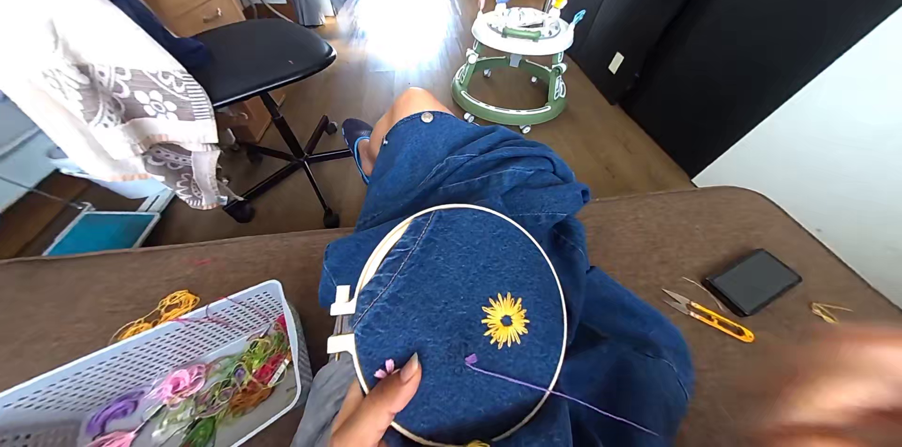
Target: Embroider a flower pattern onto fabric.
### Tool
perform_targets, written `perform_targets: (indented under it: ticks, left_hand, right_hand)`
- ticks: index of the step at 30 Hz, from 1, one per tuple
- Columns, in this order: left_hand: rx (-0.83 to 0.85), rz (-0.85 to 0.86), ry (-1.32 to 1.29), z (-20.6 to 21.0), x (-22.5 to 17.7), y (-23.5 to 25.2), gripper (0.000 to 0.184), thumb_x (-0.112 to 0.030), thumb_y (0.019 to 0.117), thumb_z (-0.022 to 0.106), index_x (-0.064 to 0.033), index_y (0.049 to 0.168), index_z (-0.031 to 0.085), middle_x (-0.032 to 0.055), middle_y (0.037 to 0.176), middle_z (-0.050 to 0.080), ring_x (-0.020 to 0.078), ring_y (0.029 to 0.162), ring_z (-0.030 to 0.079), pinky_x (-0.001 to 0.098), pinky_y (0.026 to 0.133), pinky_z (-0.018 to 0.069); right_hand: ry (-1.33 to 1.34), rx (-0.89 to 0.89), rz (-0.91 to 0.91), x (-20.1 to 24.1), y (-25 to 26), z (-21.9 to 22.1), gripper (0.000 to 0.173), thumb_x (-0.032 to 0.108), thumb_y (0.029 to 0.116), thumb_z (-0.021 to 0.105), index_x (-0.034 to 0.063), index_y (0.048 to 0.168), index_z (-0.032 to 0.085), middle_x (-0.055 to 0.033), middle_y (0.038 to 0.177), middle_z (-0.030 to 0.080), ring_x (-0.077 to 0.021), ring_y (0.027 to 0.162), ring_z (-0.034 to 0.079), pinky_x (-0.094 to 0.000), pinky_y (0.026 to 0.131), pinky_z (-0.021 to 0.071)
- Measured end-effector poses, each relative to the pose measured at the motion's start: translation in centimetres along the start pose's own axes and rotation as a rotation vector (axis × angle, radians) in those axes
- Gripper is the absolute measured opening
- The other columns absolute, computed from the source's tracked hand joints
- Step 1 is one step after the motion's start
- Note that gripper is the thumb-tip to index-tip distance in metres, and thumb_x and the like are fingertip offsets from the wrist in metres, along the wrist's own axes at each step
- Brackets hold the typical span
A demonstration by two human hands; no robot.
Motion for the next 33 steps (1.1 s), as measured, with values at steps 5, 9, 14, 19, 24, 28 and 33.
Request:
perform_targets:
  ticks: [5,9,14,19,24,28,33]
  left_hand:
    - [0.042,0.049,0.048,0.0,-0.4,-0.1,0.018,-0.006,0.0976,0.061,-0.0098,0.11,0.074,0.0098,0.104,0.078,0.0165,0.099,0.075,0.0368,0.094,0.0601]
    - [0.005,0.075,0.034,-0.1,-0.3,-0.3,0.017,-0.008,0.1019,0.055,-0.0094,0.112,0.069,0.0098,0.105,0.078,0.0174,0.101,0.075,0.0383,0.094,0.06]
    - [-0.015,0.058,0.015,0.1,0.1,-0.3,0.019,-0.012,0.1041,0.053,-0.0091,0.114,0.069,0.0102,0.107,0.077,0.0182,0.103,0.074,0.0387,0.096,0.0593]
    - [-0.008,0.042,-0.004,0.1,0.2,-0.1,0.021,-0.014,0.1042,0.053,-0.0088,0.113,0.072,0.0115,0.108,0.077,0.0187,0.103,0.074,0.0388,0.095,0.0594]
    - [-0.042,0.04,0.007,-0.1,0.3,-0.1,0.021,-0.012,0.1054,0.049,-0.0076,0.113,0.068,0.0115,0.106,0.077,0.0191,0.101,0.075,0.0399,0.094,0.0602]
    - [-0.04,0.04,-0.007,-0.2,0.1,-0.2,0.02,-0.011,0.1054,0.05,-0.0067,0.114,0.068,0.0124,0.106,0.077,0.0197,0.101,0.075,0.0401,0.094,0.0602]
    - [-0.058,0.061,0.072,-0.1,-0.2,-0.5,0.017,-0.005,0.1023,0.053,-0.0064,0.112,0.067,0.0098,0.103,0.078,0.0166,0.098,0.075,0.037,0.092,0.061]
  right_hand:
    - [-0.126,0.075,-0.14,-0.5,0.5,9.9,0.013,0.01,0.1041,0.056,0.0065,0.1,0.069,-0.0114,0.097,0.062,-0.0138,0.094,0.062,-0.0191,0.082,0.0519]
    - [-0.342,0.122,-0.23,-0.6,0.3,11.3,0.017,0.006,0.1023,0.053,0.0106,0.104,0.07,-0.0111,0.109,0.068,-0.0193,0.105,0.063,-0.0245,0.09,0.0509]
    - [-0.473,-0.013,-0.412,-0.4,0.1,12.4,0.019,0.005,0.1013,0.05,0.0111,0.103,0.068,-0.0052,0.096,0.067,-0.0179,0.093,0.063,-0.0244,0.082,0.0501]
    - [-0.501,-0.015,-0.451,-0.6,-0.3,12.4,0.018,0.007,0.1028,0.048,0.0133,0.103,0.065,-0.0037,0.096,0.066,-0.0181,0.09,0.06,-0.0262,0.079,0.0473]
    - [-0.478,-0.059,-0.322,-2.3,0.2,10.4,0.021,0.005,0.1005,0.047,0.0136,0.103,0.065,-0.0046,0.096,0.065,-0.0167,0.094,0.062,-0.0249,0.083,0.0506]
    - [-0.284,-0.088,-0.202,-2.5,0.4,8.6,0.014,0.015,0.1052,0.054,0.0117,0.104,0.068,-0.004,0.1,0.063,-0.0069,0.1,0.061,-0.0148,0.088,0.0496]
    - [-0.206,-0.032,-0.182,-1.7,0.1,9.6,0.015,0.013,0.1029,0.06,0.0052,0.107,0.072,-0.008,0.091,0.061,-0.0095,0.089,0.059,-0.013,0.08,0.0481]
Point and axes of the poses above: each hand's wrist, its own y-axis towards the middle knuckle, its own z-axis out of the palm, x = y × z, the point moved 9 cm from there along y, towards the middle knuckle
